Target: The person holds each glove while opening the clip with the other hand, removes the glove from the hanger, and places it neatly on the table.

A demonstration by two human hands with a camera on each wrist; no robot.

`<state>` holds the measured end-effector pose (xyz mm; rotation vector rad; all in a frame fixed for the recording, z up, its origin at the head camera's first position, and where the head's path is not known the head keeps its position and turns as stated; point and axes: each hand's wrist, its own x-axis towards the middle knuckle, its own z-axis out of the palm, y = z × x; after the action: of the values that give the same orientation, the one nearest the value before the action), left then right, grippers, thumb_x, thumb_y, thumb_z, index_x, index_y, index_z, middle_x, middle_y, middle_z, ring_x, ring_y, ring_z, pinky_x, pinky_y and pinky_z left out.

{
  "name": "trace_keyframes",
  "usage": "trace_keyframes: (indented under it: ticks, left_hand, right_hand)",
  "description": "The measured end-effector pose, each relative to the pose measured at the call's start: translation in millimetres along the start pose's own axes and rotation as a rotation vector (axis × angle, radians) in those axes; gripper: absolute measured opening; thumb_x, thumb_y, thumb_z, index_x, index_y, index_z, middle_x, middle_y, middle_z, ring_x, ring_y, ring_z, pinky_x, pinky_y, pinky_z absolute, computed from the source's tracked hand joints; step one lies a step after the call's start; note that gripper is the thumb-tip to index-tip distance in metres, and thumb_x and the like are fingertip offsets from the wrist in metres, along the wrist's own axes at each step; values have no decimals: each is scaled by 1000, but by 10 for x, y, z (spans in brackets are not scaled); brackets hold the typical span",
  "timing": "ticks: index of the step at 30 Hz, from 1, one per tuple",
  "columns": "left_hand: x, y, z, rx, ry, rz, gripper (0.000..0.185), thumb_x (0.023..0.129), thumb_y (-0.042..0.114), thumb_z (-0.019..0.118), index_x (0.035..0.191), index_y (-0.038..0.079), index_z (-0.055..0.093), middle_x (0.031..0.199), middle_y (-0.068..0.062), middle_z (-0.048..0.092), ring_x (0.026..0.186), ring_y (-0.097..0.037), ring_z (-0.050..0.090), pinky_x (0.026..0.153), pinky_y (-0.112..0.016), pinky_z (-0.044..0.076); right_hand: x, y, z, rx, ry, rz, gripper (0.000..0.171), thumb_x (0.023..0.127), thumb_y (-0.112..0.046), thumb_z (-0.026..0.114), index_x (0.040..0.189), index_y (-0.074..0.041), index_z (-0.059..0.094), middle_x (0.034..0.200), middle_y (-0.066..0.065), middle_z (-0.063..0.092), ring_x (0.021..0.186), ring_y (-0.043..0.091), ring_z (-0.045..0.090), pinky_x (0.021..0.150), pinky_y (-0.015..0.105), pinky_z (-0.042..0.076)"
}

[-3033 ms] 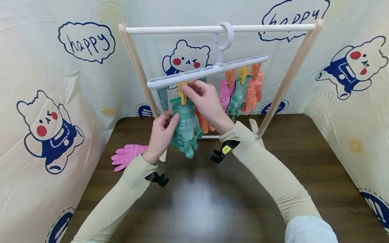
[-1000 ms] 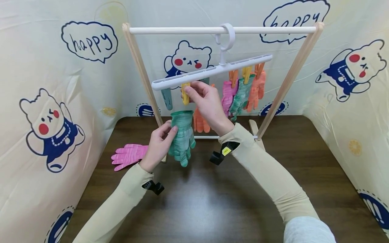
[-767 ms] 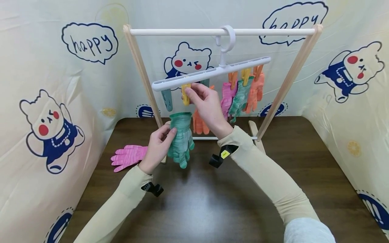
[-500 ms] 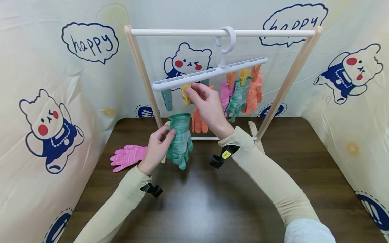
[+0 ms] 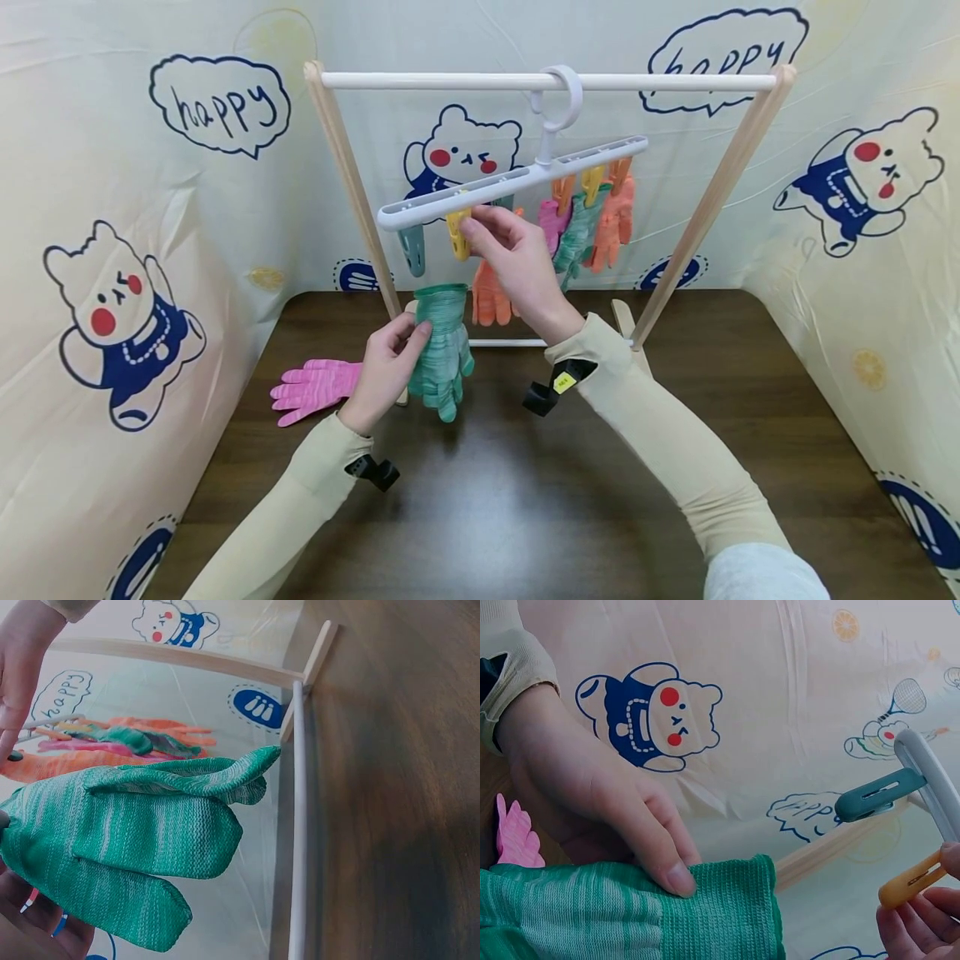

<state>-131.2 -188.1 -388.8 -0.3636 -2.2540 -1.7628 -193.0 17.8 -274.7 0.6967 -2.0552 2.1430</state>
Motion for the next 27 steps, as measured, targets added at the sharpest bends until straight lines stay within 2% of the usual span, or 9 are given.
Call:
trace_keyframes:
  ticks: [6, 8, 11, 17, 22, 24, 27]
  left_hand:
    - [-11, -15, -14, 4, -5, -5, 20, 108, 10, 55, 108, -5, 68, 92, -20, 67, 78, -15, 60, 71, -21, 54]
    - [-21, 25, -13, 4, -4, -2, 20, 107, 9, 55, 108, -7, 67, 91, -21, 67, 77, -14, 59, 70, -21, 53]
    - [-30, 5, -23, 0, -5, 5, 20, 107, 10, 56, 106, -6, 67, 89, -21, 66, 75, -14, 59, 68, -21, 53]
    - [-40, -82, -54, 28, -9, -15, 20, 107, 12, 57, 107, -4, 69, 91, -19, 65, 76, -13, 59, 68, -20, 52]
    - [-44, -116, -81, 81, 4, -37, 20, 107, 12, 57, 108, -3, 70, 95, -17, 66, 80, -16, 58, 68, -20, 50]
    - [-42, -132, -88, 104, 11, -36, 20, 107, 13, 58, 107, -2, 70, 93, -15, 65, 80, -17, 57, 67, -21, 49]
    - [-35, -157, -93, 149, 15, -12, 19, 107, 15, 59, 101, 1, 69, 85, -12, 60, 76, -19, 54, 63, -22, 45]
  right_hand:
    - [-40, 15, -80, 32, -2, -33, 34, 106, -13, 62, 136, 4, 64, 126, 18, 70, 107, 29, 72, 96, 37, 58]
    - [-56, 27, -109, 36, 3, -47, 33, 106, -13, 62, 133, 4, 65, 123, 19, 71, 104, 29, 73, 95, 37, 58]
    - [-79, 61, -164, 42, 0, -58, 31, 106, -15, 62, 131, 3, 67, 120, 18, 72, 104, 29, 73, 96, 39, 58]
    - [-170, 147, -323, -13, -3, -34, 30, 106, -19, 61, 129, 0, 68, 119, 17, 72, 104, 30, 72, 93, 37, 58]
    - [-250, 224, -466, -107, -11, 11, 31, 106, -24, 62, 127, -1, 70, 118, 18, 72, 103, 33, 70, 78, 30, 58]
    - [-285, 256, -523, -141, -14, 32, 32, 107, -25, 61, 126, -1, 70, 119, 17, 72, 103, 36, 68, 72, 29, 56]
    - [-331, 311, -606, -164, -17, 58, 32, 107, -24, 60, 126, 0, 69, 119, 18, 72, 102, 41, 67, 72, 27, 54]
